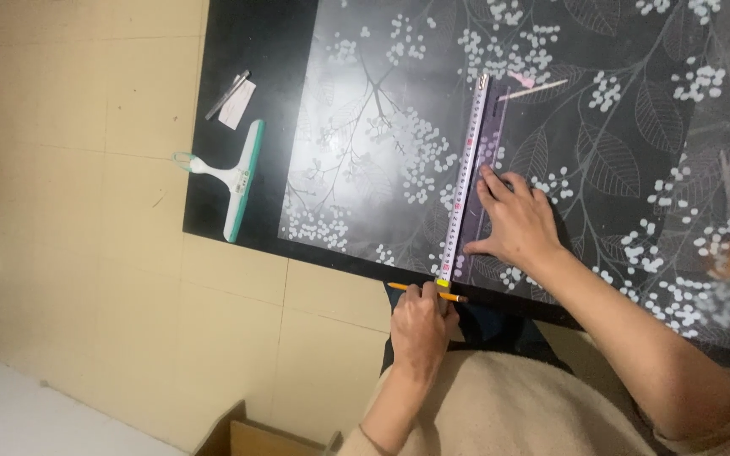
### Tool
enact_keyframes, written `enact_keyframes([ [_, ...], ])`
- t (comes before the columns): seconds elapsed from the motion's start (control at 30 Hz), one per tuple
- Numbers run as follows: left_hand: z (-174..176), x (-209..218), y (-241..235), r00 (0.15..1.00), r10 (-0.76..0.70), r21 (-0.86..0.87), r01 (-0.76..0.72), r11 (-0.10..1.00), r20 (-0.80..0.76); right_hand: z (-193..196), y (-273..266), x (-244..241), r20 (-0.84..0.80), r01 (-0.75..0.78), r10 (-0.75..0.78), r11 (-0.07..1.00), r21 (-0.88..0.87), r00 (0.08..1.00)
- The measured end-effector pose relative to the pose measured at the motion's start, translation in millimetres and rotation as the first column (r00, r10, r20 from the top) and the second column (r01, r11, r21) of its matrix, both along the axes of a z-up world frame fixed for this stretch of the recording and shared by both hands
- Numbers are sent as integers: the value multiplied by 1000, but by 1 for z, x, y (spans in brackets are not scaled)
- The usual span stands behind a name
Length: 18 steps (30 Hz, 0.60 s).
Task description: Measuring and marking a decorative film on a table using a tape measure, ruler, and pencil after cutting it with scissors.
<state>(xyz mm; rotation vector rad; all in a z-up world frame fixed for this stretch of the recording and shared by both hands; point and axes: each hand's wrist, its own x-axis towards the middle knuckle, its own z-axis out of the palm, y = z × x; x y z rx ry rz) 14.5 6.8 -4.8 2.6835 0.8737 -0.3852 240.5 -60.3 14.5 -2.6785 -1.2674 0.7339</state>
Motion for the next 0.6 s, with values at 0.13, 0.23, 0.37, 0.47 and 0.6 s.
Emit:
enact_keyframes([
  [0.13,2,1,0,999,5,-21,-6,1000,-42,-3,-1,-1,20,-7,7,1000,-10,1000],
  [0.23,0,-1,-1,998,16,-17,-15,1000,55,-18,-1,-1,61,-24,26,999,-41,998],
  [0.37,0,-1,-4,994,24,12,-25,1000,110,-26,-3,-2,104,-40,46,998,-56,993],
  [0.47,-5,-3,-5,982,17,58,-28,998,191,-26,-2,-1,94,-42,48,997,-67,994],
  [0.6,-3,-1,-4,978,13,77,-29,997,207,-24,0,-2,67,-28,34,997,-79,997],
])
